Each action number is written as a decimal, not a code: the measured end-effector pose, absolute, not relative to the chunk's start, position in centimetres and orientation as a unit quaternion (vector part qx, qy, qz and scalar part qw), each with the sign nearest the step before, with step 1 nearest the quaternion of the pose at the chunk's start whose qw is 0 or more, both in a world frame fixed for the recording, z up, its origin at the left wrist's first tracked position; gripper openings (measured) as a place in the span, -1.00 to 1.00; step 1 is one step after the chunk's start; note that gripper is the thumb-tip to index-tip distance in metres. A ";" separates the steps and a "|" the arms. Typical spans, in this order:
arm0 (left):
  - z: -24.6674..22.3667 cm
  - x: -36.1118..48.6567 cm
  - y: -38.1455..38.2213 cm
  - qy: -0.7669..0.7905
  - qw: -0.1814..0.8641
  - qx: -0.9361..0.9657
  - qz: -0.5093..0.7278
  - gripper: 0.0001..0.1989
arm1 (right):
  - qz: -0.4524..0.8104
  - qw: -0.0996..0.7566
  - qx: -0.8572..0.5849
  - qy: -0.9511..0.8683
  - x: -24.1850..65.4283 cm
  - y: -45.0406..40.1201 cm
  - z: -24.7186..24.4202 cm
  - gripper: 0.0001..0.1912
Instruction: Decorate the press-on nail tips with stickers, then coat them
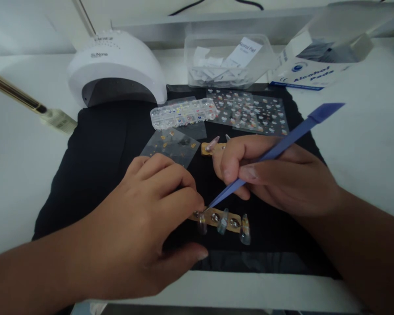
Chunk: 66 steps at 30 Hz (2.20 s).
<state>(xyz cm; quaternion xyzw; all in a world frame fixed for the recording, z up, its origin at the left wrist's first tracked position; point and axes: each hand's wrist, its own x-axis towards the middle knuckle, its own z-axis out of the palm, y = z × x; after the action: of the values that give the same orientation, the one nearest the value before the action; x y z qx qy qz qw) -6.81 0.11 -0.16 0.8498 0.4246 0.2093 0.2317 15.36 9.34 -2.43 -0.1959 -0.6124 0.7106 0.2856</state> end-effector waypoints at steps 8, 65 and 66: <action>0.0 -7.0 0.1 0.407 0.232 0.861 0.199 -0.84 | 0.709 0.285 -0.219 -0.607 15.1 9.3 -2.2 -0.90; 0.0 -6.9 0.0 0.412 0.248 0.853 0.204 -0.76 | 0.722 0.281 -0.227 -0.590 14.8 9.5 -2.0 -0.94; 0.0 -6.9 -0.1 0.413 0.247 0.851 0.208 -0.72 | 0.723 0.281 -0.226 -0.589 14.9 9.6 -2.0 -0.95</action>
<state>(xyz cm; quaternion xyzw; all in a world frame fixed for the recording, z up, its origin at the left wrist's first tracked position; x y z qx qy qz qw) -6.87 -0.08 -0.05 0.8514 0.4131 0.2084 0.2471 14.86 9.59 -1.98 -0.2255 -0.5892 0.7233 0.2807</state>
